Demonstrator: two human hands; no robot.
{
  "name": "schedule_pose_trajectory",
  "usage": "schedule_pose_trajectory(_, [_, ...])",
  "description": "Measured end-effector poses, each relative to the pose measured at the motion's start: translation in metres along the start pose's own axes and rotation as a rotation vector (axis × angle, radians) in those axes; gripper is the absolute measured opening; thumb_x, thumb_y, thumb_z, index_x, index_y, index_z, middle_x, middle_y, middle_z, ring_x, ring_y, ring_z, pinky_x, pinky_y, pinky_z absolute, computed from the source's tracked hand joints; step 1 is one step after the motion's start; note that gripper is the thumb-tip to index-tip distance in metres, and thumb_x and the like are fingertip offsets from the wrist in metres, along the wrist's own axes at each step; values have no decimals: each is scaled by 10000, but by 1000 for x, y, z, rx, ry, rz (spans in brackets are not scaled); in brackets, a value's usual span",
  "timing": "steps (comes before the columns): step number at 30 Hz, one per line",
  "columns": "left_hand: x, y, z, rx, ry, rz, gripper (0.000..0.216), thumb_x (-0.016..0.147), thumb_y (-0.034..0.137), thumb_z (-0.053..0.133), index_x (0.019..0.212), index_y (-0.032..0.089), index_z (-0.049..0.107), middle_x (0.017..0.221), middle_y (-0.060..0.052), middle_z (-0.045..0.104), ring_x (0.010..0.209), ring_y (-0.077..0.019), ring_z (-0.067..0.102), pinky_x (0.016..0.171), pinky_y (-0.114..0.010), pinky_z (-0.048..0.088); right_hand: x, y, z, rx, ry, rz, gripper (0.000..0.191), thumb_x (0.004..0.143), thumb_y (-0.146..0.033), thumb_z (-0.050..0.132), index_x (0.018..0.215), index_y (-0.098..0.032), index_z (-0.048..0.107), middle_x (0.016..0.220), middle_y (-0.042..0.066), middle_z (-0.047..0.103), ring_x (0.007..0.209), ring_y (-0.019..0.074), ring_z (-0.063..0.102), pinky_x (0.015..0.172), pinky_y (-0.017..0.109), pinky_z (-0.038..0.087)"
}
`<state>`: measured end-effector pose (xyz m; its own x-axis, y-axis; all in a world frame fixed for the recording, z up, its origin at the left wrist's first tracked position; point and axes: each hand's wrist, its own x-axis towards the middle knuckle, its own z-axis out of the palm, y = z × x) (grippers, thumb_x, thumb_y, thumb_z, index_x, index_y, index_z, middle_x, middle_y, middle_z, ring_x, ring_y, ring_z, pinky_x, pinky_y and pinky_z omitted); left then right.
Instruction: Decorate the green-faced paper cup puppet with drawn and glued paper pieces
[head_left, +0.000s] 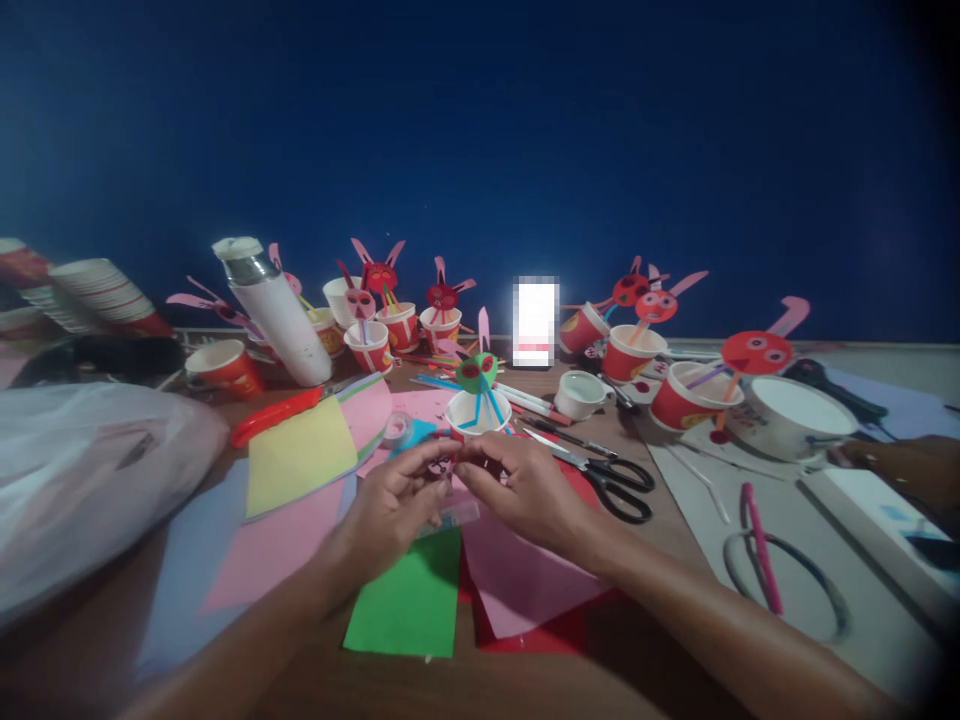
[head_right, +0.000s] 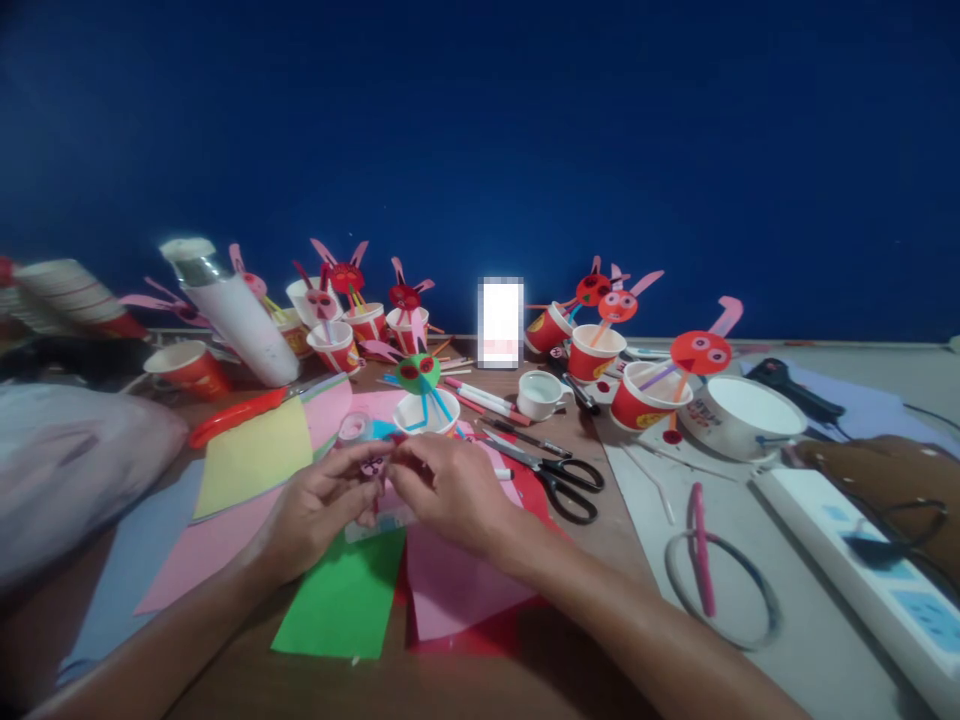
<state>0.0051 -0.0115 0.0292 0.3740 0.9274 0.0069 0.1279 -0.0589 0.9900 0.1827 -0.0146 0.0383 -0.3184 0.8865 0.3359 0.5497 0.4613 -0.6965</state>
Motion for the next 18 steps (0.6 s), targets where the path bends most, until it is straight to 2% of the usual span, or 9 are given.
schedule_pose_trajectory(6, [-3, -6, 5, -20, -28, 66, 357, 808, 233, 553, 1163, 264, 568, 780, -5, 593, 575, -75, 518, 538, -167, 454, -1, 3, 8, 129, 37, 82, 113, 806, -189, 532, 819, -189, 643, 743, -6, 638, 668, 112, 547, 604, 211, 373])
schedule_pose_trajectory(9, [-7, -6, 8, -9, -44, 60, 372, 824, 225, 533, 1192, 276, 548, 714, 13, 562, 573, -72, 511, 543, -165, 441, -2, 4, 13, 266, 39, 107, 104, 797, -170, 523, 782, -174, 626, 681, -23, 619, 630, 100, 540, 583, 199, 380])
schedule_pose_trajectory(11, [-10, -5, 9, -13, -66, 59, 406, 832, 222, 521, 1233, 287, 506, 696, 23, 553, 572, -70, 515, 558, -173, 445, -3, 4, 13, 354, 38, 121, 121, 797, -156, 502, 726, -165, 600, 639, -32, 599, 602, 90, 530, 563, 189, 382])
schedule_pose_trajectory(14, [-8, -5, 5, -77, -44, 51, 483, 827, 234, 530, 1289, 314, 417, 810, 18, 579, 571, -66, 530, 565, -195, 459, -1, 1, 6, 393, 50, 134, 135, 785, -160, 507, 665, -164, 568, 611, -38, 572, 583, 81, 510, 543, 181, 378])
schedule_pose_trajectory(16, [-1, -6, -1, -93, 24, 37, 443, 805, 253, 550, 1239, 277, 464, 848, 7, 588, 558, -72, 542, 556, -214, 468, 2, 0, -4, 398, 82, 142, 118, 784, -185, 520, 682, -166, 577, 611, -38, 554, 578, 79, 497, 531, 180, 373])
schedule_pose_trajectory(18, [9, -8, -9, -35, 111, 9, 286, 770, 272, 571, 1041, 184, 592, 731, 6, 597, 517, -84, 539, 525, -219, 465, 6, 2, -18, 438, 118, 167, 128, 796, -250, 524, 719, -167, 584, 598, -39, 524, 541, 75, 476, 489, 180, 358])
